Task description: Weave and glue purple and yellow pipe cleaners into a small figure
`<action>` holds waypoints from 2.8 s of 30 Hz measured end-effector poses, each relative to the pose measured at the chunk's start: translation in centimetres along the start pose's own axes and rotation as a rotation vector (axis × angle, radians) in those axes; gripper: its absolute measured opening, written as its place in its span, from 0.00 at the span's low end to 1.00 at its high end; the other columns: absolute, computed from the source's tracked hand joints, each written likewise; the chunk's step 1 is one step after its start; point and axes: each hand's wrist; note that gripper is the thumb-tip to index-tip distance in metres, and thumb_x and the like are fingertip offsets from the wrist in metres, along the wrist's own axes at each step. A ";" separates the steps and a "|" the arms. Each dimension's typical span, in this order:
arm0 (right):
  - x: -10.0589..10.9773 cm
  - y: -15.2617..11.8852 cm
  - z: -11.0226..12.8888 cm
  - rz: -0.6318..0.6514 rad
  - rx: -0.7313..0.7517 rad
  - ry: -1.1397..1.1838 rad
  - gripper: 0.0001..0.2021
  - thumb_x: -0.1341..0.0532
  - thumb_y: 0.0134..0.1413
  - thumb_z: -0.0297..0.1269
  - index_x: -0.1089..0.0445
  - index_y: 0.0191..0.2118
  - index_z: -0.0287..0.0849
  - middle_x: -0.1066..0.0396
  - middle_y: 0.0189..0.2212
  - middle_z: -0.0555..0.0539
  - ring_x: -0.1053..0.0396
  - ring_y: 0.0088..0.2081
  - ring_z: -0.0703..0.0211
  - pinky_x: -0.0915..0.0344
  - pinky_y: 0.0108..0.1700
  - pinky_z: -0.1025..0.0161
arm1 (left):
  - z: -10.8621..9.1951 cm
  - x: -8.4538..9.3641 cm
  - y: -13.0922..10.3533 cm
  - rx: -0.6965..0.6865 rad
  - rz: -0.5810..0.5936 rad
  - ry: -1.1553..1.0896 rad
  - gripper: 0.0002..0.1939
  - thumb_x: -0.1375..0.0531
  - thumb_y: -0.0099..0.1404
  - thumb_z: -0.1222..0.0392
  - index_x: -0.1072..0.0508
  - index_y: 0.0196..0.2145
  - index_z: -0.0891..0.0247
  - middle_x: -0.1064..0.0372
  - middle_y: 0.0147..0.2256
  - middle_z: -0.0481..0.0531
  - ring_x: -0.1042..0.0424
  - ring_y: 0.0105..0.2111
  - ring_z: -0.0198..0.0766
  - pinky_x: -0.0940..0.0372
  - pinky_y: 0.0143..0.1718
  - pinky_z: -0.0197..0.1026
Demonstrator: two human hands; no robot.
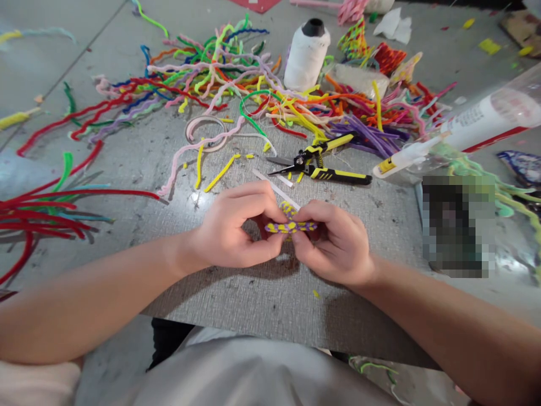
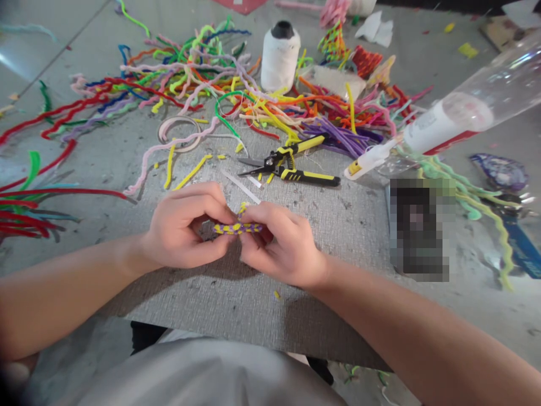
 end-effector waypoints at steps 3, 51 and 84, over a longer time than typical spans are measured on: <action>-0.1 -0.1 0.0 -0.007 0.001 0.000 0.11 0.36 0.58 0.26 0.32 0.45 0.45 0.24 0.30 0.53 0.35 0.22 0.70 0.37 0.24 0.72 | 0.0 -0.1 0.0 0.000 -0.011 -0.005 0.06 0.31 0.62 0.66 0.24 0.36 0.62 0.27 0.30 0.47 0.29 0.27 0.30 0.34 0.28 0.35; -0.2 -1.4 0.0 -0.039 -0.189 0.238 0.18 0.36 0.59 0.25 0.32 0.53 0.49 0.29 0.32 0.53 0.31 0.26 0.66 0.31 0.28 0.67 | -0.2 -0.5 -0.3 0.053 -0.074 -0.045 0.13 0.32 0.61 0.68 0.28 0.42 0.61 0.28 0.40 0.53 0.30 0.32 0.32 0.33 0.27 0.35; 0.0 -0.1 0.1 -0.126 -0.207 0.096 0.09 0.36 0.60 0.24 0.26 0.41 0.46 0.24 0.32 0.49 0.28 0.31 0.61 0.30 0.30 0.63 | -0.3 -0.3 0.1 0.159 -0.092 -0.115 0.06 0.34 0.65 0.69 0.26 0.38 0.61 0.24 0.38 0.52 0.27 0.33 0.33 0.32 0.30 0.36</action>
Point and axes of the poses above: each hand's wrist, its own y-axis towards the middle knuckle, its own x-axis out of the back of the hand, z = x × y
